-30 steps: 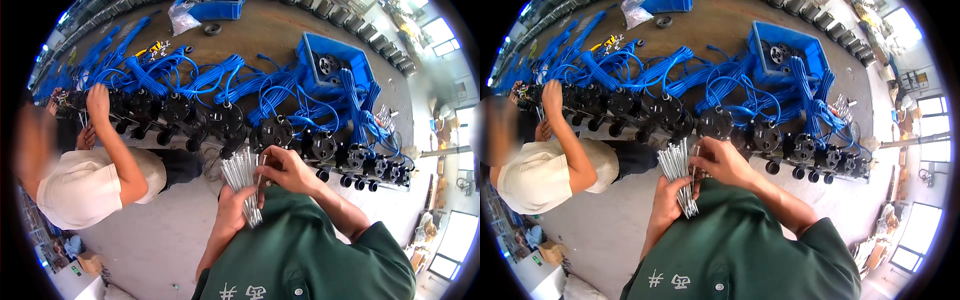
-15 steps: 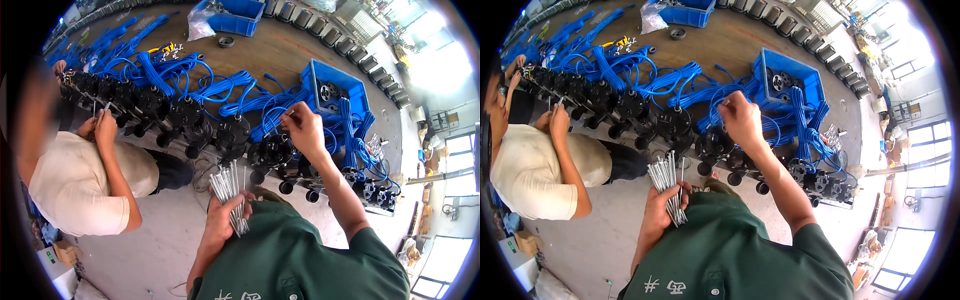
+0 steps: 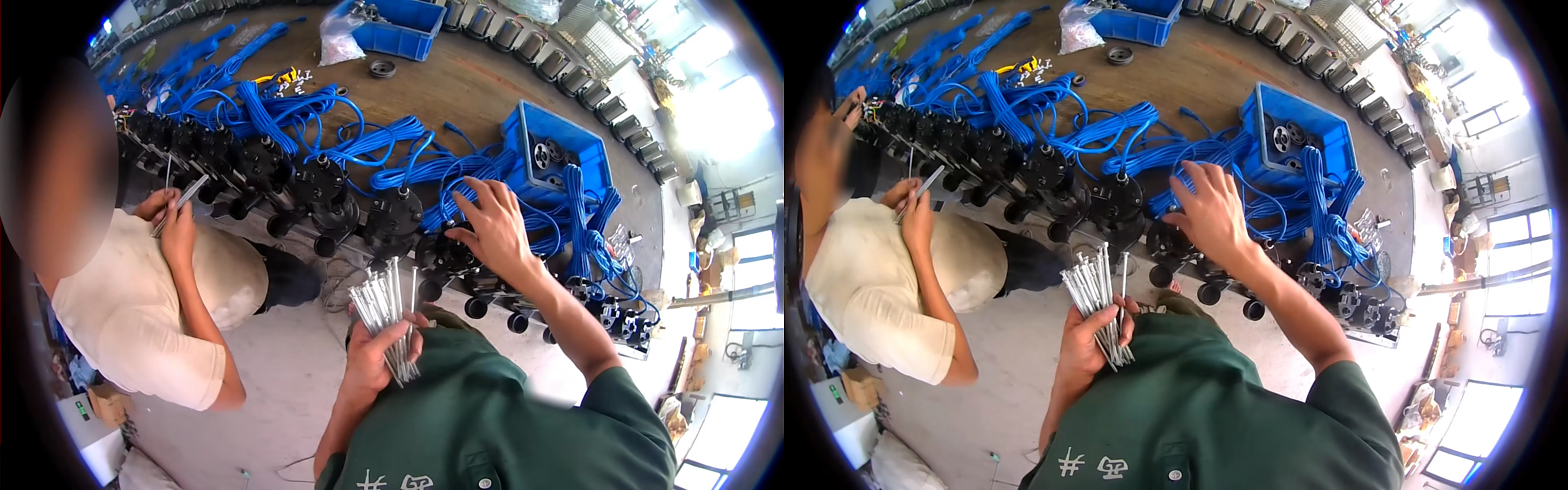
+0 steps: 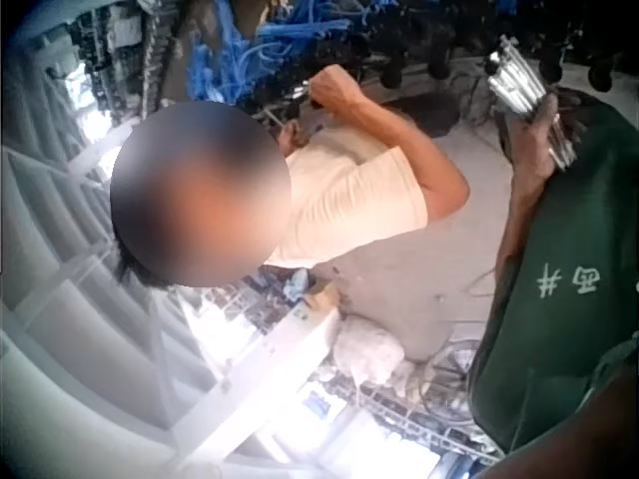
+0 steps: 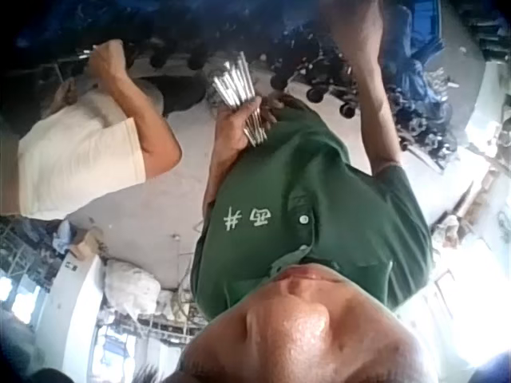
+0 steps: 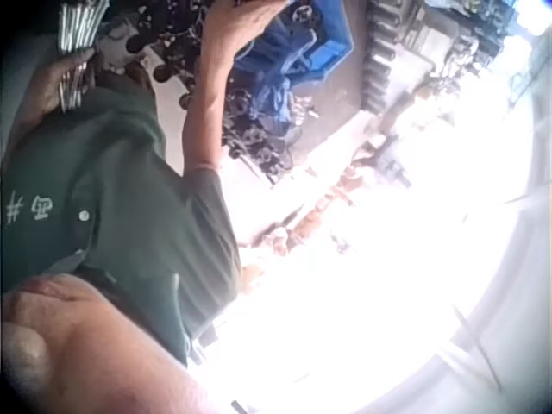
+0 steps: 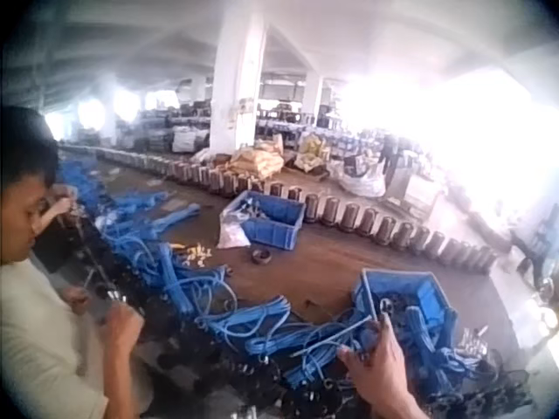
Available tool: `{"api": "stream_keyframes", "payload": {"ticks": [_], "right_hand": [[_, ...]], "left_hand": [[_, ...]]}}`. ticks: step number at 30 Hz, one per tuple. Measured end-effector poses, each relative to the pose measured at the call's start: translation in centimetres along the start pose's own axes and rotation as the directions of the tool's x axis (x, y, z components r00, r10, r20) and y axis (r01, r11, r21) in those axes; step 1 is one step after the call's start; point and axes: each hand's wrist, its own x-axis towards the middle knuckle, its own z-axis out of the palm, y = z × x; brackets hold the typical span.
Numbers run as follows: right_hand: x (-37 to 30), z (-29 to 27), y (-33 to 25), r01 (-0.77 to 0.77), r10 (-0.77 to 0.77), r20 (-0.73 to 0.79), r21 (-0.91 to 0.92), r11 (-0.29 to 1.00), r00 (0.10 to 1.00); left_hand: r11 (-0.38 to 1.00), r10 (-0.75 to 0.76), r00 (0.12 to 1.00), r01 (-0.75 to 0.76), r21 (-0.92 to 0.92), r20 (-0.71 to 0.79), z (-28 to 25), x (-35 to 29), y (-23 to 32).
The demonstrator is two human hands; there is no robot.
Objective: The person assembles a line of black pump units on a workbench by manually inserting long silver screws into the casing and then tightening them with a pneumatic nut runner.
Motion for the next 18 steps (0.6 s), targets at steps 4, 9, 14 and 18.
{"api": "stream_keyframes", "payload": {"ticks": [4, 9, 14, 18], "right_hand": [[-0.8, -4.0, -6.4, -0.479, 0.327, 0.35, 0.634, 0.608, 0.878], [-1.7, -2.4, -4.6, -0.575, 0.219, 0.549, 0.815, 0.075, 0.807], [0.4, -3.5, 0.1, -0.513, 0.64, -0.041, 0.559, 0.651, 0.768], [-1.5, -3.2, -3.8, -0.579, 0.107, 0.572, 0.777, 0.246, 0.813]], "left_hand": [[0.999, 0.001, 0.995, 0.003, -0.042, 0.098, 0.4, 0.0, 0.0], [1.0, -0.027, 0.999, 0.027, 0.003, 0.037, 2.5, 0.5, 0.2], [0.973, -0.076, 0.996, 0.083, 0.215, -0.04, 1.9, 0.3, 0.8], [0.979, -0.087, 0.996, 0.081, 0.188, 0.025, 1.8, 0.2, 0.6]]}}
